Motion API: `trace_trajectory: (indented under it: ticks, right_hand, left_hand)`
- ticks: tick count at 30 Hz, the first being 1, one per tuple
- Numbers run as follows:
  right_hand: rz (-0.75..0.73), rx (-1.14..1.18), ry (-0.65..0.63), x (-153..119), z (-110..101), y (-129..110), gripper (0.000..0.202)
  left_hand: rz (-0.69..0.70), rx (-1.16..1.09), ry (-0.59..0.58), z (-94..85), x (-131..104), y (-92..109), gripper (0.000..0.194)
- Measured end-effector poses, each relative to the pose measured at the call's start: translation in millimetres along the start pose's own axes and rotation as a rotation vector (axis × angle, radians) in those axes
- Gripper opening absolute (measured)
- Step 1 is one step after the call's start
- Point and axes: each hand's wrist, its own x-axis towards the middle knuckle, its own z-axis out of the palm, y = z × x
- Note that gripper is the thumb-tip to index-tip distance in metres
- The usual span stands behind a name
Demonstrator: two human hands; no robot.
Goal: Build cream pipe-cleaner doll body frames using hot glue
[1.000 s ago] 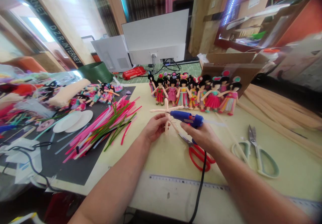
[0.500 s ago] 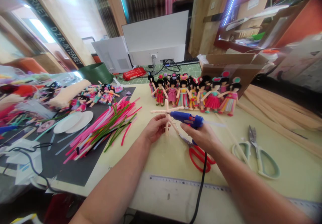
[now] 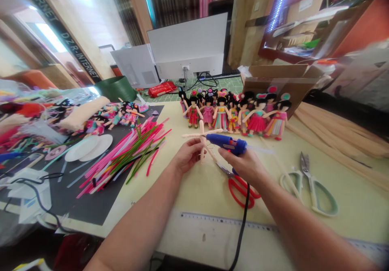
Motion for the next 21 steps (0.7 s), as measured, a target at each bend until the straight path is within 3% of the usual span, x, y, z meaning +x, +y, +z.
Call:
trace_trajectory:
  ticks: [21]
  right_hand:
    - [-0.009,0.051,-0.02,2.8,0.9,5.3,0.035]
  left_hand:
    - [0.014,0.002,-0.015,-0.3,-0.4,-0.7,0.031]
